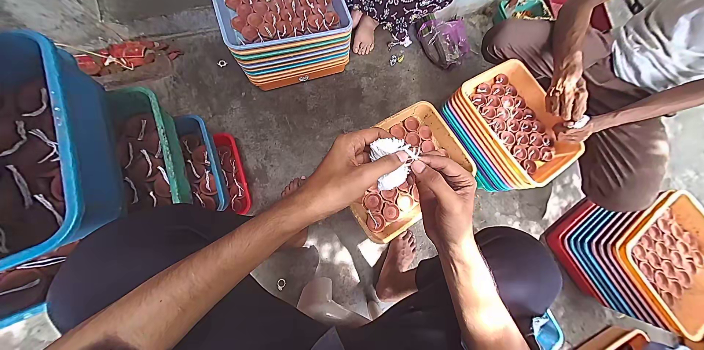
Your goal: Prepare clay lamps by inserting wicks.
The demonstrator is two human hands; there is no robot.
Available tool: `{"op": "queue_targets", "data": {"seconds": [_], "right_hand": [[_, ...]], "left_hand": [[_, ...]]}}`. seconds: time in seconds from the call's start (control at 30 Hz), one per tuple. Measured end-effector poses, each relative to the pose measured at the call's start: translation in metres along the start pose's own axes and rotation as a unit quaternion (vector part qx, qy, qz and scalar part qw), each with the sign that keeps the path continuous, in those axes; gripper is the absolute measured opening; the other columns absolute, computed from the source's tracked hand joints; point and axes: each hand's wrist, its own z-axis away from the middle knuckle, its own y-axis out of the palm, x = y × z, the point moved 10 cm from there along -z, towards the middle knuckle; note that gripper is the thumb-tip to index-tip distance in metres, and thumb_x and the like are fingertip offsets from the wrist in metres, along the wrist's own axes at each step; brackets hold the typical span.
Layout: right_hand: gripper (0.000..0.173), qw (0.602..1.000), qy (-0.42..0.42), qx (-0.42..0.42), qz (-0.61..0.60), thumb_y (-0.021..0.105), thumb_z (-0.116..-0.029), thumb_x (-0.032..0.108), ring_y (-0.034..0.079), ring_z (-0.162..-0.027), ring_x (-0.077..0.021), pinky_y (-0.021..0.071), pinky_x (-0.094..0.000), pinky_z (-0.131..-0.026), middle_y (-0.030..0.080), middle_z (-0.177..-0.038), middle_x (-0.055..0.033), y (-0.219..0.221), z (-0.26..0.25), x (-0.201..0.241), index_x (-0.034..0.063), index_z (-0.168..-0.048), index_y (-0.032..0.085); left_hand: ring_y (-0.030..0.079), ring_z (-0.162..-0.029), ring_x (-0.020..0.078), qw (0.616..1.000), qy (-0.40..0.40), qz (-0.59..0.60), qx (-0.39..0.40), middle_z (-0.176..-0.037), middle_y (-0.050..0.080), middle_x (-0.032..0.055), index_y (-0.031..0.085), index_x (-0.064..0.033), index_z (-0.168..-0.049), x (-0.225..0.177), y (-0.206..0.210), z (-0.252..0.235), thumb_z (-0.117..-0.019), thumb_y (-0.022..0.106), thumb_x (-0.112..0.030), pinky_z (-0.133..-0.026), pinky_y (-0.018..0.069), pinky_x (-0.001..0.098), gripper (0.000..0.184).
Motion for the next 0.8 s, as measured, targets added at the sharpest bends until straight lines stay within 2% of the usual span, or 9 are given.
{"op": "queue_targets", "data": {"seconds": [0.07,0.23,0.5,0.63,0.8], "right_hand": [[0.007,1.000,0.005,-0.004,-0.007,0.071,-0.0925,0.005,0.069,-0.086,-0.0144,0.0597,-0.0336,-0.081,0.072,-0.095,-0.0089,0.000,0.000,-0.002,0.0024,-0.095,0.078],[0.007,1.000,-0.004,0.006,-0.009,0.072,-0.0924,0.005,0.069,-0.088,-0.0157,0.0602,-0.0346,-0.081,0.072,-0.095,-0.0100,0.003,0.000,-0.001,0.0015,-0.096,0.077],[0.009,1.000,0.005,0.014,-0.023,0.071,-0.0929,0.006,0.069,-0.088,-0.0145,0.0603,-0.0351,-0.082,0.072,-0.098,-0.0081,0.005,0.001,-0.002,0.0032,-0.098,0.077],[0.008,0.999,0.018,0.018,-0.030,0.072,-0.0927,0.007,0.069,-0.086,-0.0139,0.0603,-0.0354,-0.082,0.072,-0.097,-0.0073,0.006,0.001,-0.004,0.0041,-0.099,0.077],[0.009,0.999,0.017,0.026,-0.030,0.071,-0.0931,0.006,0.069,-0.087,-0.0146,0.0601,-0.0350,-0.083,0.072,-0.097,-0.0085,0.008,0.002,-0.005,0.0027,-0.100,0.076]], "left_hand": [[0.072,-0.079,0.0134,1.000,-0.002,0.009,0.004,-0.091,0.073,0.0079,0.066,-0.0014,-0.115,0.000,0.001,0.000,-0.1024,0.062,-0.011,-0.072,0.0615,0.0261,0.016],[0.074,-0.082,0.0172,1.000,-0.002,0.015,0.010,-0.097,0.075,0.0101,0.067,-0.0009,-0.116,0.000,0.003,0.000,-0.0956,0.071,-0.007,-0.073,0.0637,0.0294,0.021],[0.072,-0.082,0.0156,0.999,-0.022,0.042,-0.011,-0.094,0.073,0.0098,0.067,-0.0005,-0.113,0.005,-0.003,0.000,-0.0993,0.066,-0.008,-0.075,0.0623,0.0292,0.016],[0.071,-0.083,0.0171,0.998,-0.044,0.047,0.000,-0.096,0.073,0.0108,0.067,-0.0038,-0.116,0.010,-0.003,0.001,-0.1023,0.064,-0.015,-0.074,0.0610,0.0297,0.018],[0.072,-0.086,0.0177,0.997,-0.040,0.063,-0.011,-0.097,0.073,0.0119,0.066,-0.0001,-0.114,0.009,-0.003,0.000,-0.0982,0.068,-0.007,-0.079,0.0622,0.0316,0.018]]}}
